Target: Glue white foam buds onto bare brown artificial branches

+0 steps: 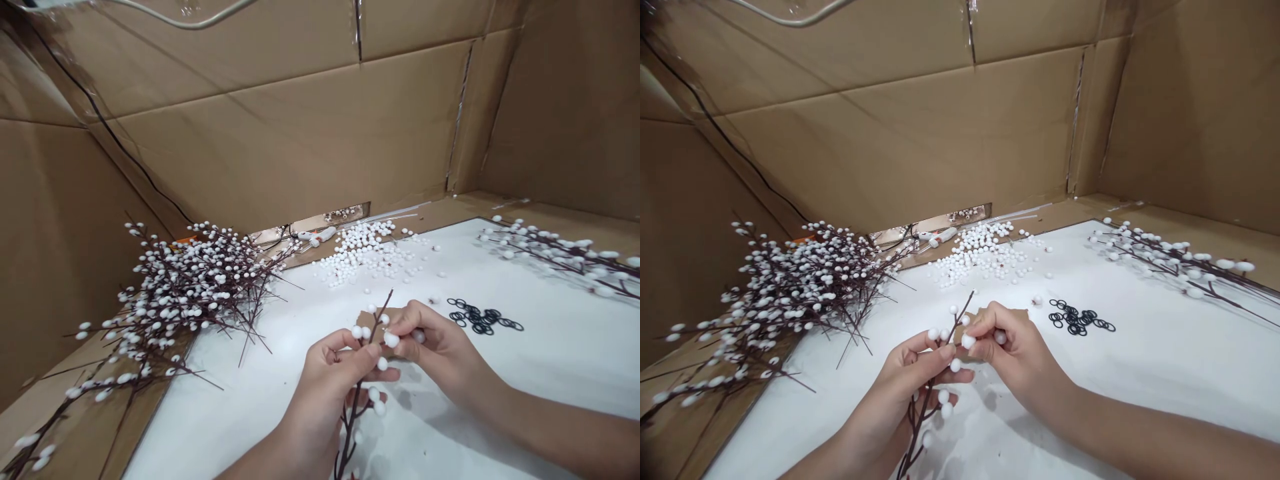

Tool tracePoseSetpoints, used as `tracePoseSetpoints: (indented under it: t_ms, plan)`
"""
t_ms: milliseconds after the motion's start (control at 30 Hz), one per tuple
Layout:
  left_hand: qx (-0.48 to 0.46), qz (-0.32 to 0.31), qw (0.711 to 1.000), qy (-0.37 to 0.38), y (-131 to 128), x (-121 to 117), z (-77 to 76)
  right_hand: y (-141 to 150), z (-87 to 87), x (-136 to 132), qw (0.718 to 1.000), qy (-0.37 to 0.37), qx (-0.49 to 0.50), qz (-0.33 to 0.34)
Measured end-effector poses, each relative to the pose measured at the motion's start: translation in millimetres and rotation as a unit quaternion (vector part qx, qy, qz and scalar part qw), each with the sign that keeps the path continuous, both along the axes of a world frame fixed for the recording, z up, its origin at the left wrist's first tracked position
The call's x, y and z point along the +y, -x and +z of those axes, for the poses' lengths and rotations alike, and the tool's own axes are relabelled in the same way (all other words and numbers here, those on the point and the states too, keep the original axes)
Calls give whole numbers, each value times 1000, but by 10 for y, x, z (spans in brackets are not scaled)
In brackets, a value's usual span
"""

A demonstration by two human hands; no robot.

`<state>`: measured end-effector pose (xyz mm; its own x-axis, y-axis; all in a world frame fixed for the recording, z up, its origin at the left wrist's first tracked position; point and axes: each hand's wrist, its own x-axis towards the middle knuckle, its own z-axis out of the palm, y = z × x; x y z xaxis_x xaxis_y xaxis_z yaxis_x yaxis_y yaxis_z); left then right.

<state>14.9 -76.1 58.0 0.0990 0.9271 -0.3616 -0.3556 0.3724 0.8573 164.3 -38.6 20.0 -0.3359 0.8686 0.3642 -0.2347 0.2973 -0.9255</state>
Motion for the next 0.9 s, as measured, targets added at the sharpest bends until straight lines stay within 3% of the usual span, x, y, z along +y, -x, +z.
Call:
tracePoseSetpoints:
  t_ms: [333,700,900]
  plan:
    - [-5,-16,1000,-3,-12,-2,1,-1,-7,-11,1000,-1,-5,-11]
    - [0,-22,1000,-16,-15,-8,-15,-16,29,-44,992,-114,-38,-43]
    - [3,-24,999,-23,-25,-14,-21,8,38,-75,995,-80,-23,-55]
